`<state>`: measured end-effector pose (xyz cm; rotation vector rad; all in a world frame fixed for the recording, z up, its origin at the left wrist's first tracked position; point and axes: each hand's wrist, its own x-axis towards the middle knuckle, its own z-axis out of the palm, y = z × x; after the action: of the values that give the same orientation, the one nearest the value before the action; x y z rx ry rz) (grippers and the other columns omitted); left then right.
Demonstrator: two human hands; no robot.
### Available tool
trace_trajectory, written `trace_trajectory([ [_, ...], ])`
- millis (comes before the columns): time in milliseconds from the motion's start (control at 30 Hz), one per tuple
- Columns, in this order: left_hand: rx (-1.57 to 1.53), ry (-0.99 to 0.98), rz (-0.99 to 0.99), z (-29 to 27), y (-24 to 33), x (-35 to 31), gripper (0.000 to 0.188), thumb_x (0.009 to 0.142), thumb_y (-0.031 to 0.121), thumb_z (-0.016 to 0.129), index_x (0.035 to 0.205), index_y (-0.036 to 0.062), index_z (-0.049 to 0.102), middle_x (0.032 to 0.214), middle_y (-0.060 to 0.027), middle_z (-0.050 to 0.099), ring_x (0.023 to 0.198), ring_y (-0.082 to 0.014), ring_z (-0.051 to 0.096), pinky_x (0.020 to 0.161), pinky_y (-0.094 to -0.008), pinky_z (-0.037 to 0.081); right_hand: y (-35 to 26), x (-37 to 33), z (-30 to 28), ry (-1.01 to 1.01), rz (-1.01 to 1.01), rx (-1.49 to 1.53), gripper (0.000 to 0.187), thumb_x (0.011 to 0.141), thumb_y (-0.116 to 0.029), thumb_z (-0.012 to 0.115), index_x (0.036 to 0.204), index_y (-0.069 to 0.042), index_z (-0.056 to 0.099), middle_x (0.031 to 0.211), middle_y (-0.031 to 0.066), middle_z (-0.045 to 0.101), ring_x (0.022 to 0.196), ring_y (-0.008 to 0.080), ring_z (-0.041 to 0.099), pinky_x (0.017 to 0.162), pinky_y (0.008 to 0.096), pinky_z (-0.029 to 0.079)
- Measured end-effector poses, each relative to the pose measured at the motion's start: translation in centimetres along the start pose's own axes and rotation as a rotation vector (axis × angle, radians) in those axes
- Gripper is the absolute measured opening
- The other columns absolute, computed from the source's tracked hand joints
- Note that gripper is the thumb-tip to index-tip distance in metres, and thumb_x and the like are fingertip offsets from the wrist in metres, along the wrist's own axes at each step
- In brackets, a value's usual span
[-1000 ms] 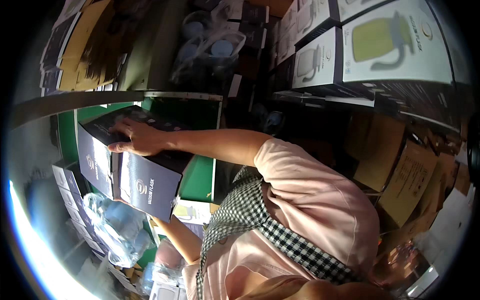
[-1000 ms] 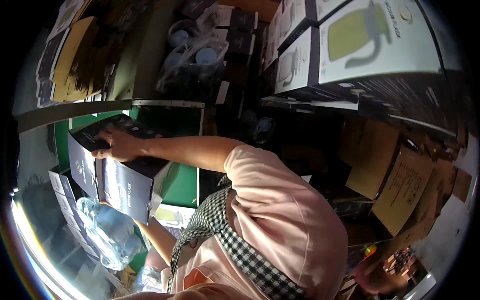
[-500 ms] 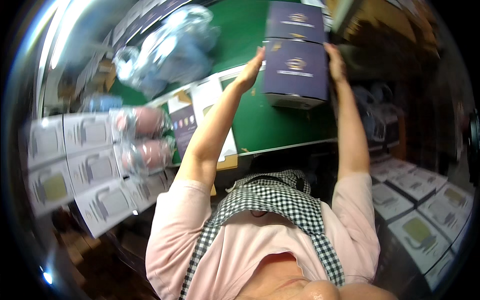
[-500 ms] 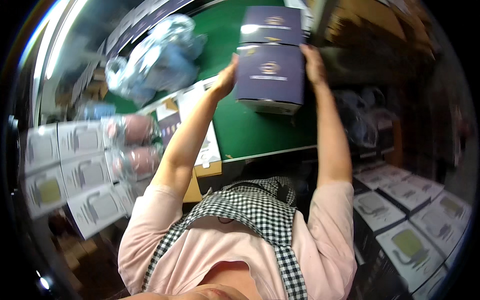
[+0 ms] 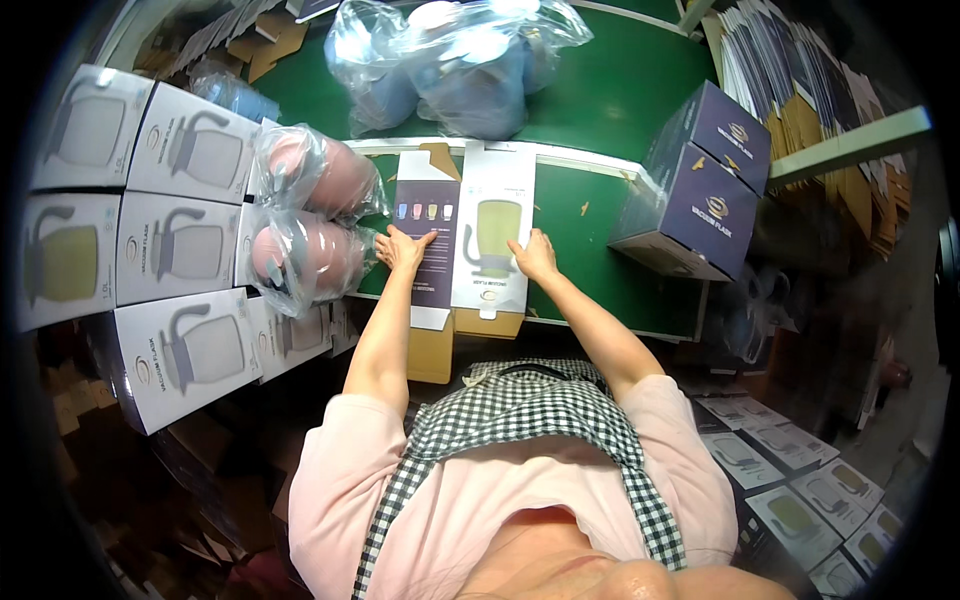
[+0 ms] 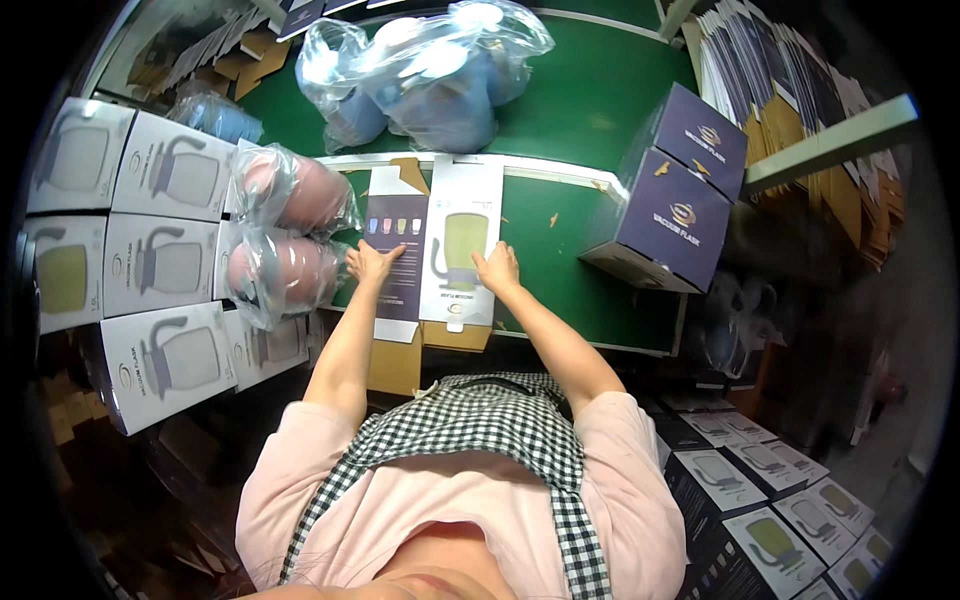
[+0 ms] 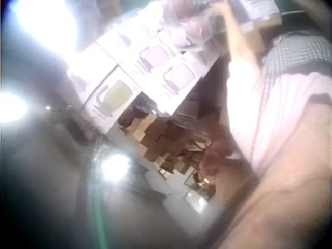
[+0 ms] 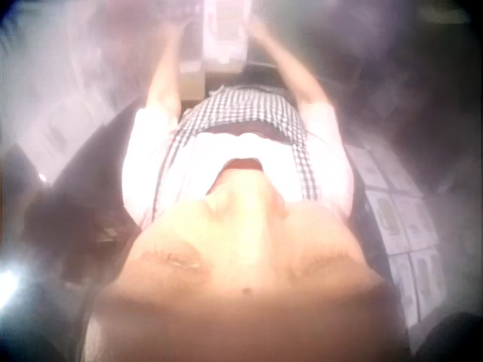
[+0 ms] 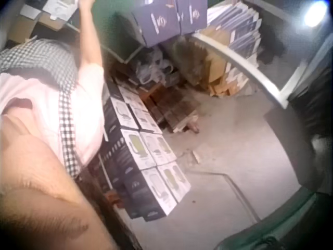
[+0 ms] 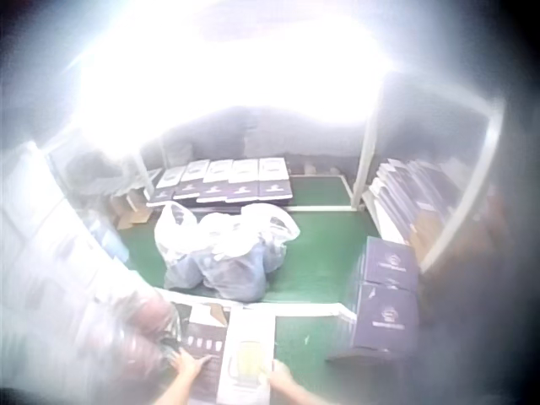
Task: The person assembles cardboard boxes and places electric kettles inside them, then stacks the finished boxes on a pile.
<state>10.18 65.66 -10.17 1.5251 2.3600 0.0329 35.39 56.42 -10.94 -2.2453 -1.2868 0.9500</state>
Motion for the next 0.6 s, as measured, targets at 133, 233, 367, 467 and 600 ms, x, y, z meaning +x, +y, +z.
trace_trajectory([
  [133, -0.095, -0.067, 0.027, 0.4, -2.8, 0.2, 0.094, 0.057, 0.057, 0.086, 0.126, 0.0011, 0.053, 0.130, -0.0270, 0.045, 0.127, -0.0425, 0.038, 0.107, -0.0521, 0.031, -1.0, 0.0, -0.7, 0.150, 0.032, 0.145, 0.057, 0.073, -0.028, 0.081, 0.111, 0.007, 0.057, 0.112, 0.0244, 0.060, 0.107, 0.0369, 0.058, 0.093, 0.0414, 0.047],
  [233, -0.182, -0.084, 0.081, 0.6, -3.7, 0.5, 0.090, 0.058, 0.057, 0.086, 0.125, 0.0039, 0.058, 0.129, -0.0236, 0.045, 0.129, -0.0406, 0.035, 0.108, -0.0524, 0.030, -1.1, -0.6, -0.9, 0.233, 0.116, 0.207, 0.052, 0.074, -0.027, 0.080, 0.107, 0.005, 0.056, 0.107, 0.0214, 0.057, 0.102, 0.0356, 0.056, 0.093, 0.0418, 0.046],
  [367, -0.492, -0.011, 0.136, -2.1, -2.9, -0.8, 0.086, 0.054, 0.052, 0.091, 0.111, -0.0017, 0.057, 0.116, -0.0216, 0.055, 0.112, -0.0334, 0.052, 0.098, -0.0475, 0.042, -1.7, -2.2, -2.8, 0.371, 0.143, 0.551, 0.043, 0.076, -0.023, 0.081, 0.098, 0.001, 0.052, 0.091, 0.0117, 0.056, 0.082, 0.0218, 0.056, 0.079, 0.0330, 0.047],
  [467, -0.995, -0.069, 0.293, -14.7, 2.1, -5.1, 0.047, 0.069, 0.015, 0.089, 0.099, -0.0001, 0.055, 0.091, -0.0110, 0.068, 0.083, -0.0167, 0.065, 0.076, -0.0292, 0.053, -3.4, -4.1, -10.2, 0.220, -0.074, 0.749, 0.042, 0.085, -0.029, 0.074, 0.103, -0.002, 0.048, 0.095, 0.0089, 0.054, 0.085, 0.0188, 0.053, 0.080, 0.0326, 0.046],
  [600, -1.260, 0.176, 0.798, -24.5, 2.1, -12.6, 0.024, 0.078, -0.003, 0.076, 0.099, -0.0001, 0.066, 0.095, -0.0064, 0.072, 0.084, -0.0127, 0.067, 0.078, -0.0275, 0.054, -13.7, -6.0, -23.9, 0.247, -0.662, 1.126, 0.066, 0.094, -0.057, 0.053, 0.126, 0.000, 0.044, 0.116, 0.0114, 0.054, 0.104, 0.0174, 0.053, 0.091, 0.0346, 0.044],
])
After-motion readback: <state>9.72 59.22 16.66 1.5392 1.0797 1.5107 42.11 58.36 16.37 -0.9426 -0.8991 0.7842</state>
